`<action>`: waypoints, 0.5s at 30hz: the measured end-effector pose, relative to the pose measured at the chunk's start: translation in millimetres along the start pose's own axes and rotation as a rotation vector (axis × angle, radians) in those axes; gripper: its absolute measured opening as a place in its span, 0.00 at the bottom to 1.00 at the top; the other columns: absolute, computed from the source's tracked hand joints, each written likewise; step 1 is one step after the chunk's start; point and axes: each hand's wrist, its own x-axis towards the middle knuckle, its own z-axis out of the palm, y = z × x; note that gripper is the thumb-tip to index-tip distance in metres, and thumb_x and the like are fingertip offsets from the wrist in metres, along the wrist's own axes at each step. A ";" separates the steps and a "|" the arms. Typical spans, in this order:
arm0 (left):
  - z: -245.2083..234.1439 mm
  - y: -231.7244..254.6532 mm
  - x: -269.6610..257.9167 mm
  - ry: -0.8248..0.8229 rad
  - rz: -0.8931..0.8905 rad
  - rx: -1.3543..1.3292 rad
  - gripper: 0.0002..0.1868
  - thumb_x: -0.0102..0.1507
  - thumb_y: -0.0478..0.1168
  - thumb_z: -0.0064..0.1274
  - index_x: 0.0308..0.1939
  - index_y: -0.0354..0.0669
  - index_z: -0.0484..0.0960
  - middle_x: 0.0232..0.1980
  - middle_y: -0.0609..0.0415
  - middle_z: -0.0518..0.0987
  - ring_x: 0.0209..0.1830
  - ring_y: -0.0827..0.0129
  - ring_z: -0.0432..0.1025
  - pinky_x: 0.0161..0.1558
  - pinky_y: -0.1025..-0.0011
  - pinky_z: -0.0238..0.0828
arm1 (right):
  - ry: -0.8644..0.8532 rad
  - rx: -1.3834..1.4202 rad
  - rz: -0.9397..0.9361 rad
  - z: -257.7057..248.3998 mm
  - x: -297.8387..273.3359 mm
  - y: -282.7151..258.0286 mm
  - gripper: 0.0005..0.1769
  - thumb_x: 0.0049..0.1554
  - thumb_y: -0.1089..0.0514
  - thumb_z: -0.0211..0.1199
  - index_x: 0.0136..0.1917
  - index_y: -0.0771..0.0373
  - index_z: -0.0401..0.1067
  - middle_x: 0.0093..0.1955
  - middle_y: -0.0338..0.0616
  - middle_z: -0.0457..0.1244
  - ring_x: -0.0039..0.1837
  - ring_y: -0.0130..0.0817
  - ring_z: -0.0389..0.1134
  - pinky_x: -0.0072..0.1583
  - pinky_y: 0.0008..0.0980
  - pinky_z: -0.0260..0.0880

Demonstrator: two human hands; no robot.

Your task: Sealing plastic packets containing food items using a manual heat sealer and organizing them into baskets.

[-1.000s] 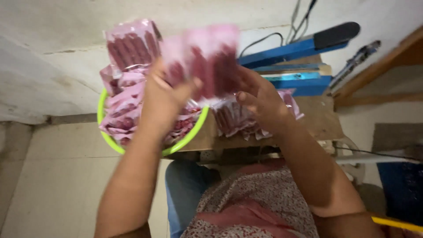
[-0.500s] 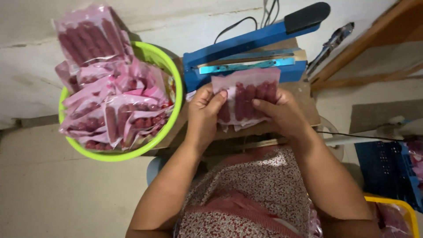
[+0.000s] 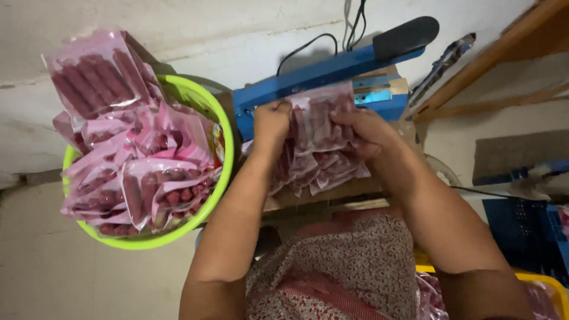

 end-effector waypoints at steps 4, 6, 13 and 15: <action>-32.8 32.8 -34.8 -0.015 -0.069 0.057 0.16 0.62 0.50 0.54 0.46 0.46 0.86 0.39 0.48 0.86 0.43 0.56 0.80 0.47 0.57 0.75 | 0.028 0.213 0.165 38.8 -29.6 -29.2 0.15 0.53 0.63 0.74 0.53 0.67 0.75 0.37 0.48 0.68 0.38 0.44 0.74 0.40 0.49 0.76; -49.0 62.6 -57.7 -0.016 -0.102 0.134 0.19 0.62 0.53 0.56 0.52 0.48 0.82 0.40 0.52 0.86 0.44 0.57 0.82 0.47 0.59 0.77 | 0.047 0.230 0.198 35.6 -26.6 -25.7 0.16 0.54 0.62 0.73 0.55 0.65 0.74 0.39 0.47 0.68 0.41 0.43 0.75 0.41 0.49 0.77; -46.3 143.5 -36.5 0.119 0.834 0.276 0.11 0.66 0.39 0.53 0.50 0.40 0.80 0.45 0.45 0.78 0.49 0.49 0.74 0.49 0.59 0.70 | 0.034 0.333 0.282 37.7 -30.8 -30.4 0.21 0.53 0.62 0.69 0.59 0.67 0.71 0.52 0.58 0.70 0.56 0.57 0.73 0.58 0.60 0.74; -31.2 165.4 -9.4 -0.077 0.838 0.341 0.15 0.71 0.44 0.43 0.52 0.36 0.78 0.47 0.40 0.78 0.50 0.47 0.72 0.43 0.55 0.67 | 0.046 0.310 0.281 39.9 -36.6 -32.5 0.21 0.53 0.61 0.65 0.60 0.67 0.70 0.57 0.59 0.70 0.61 0.55 0.71 0.65 0.56 0.73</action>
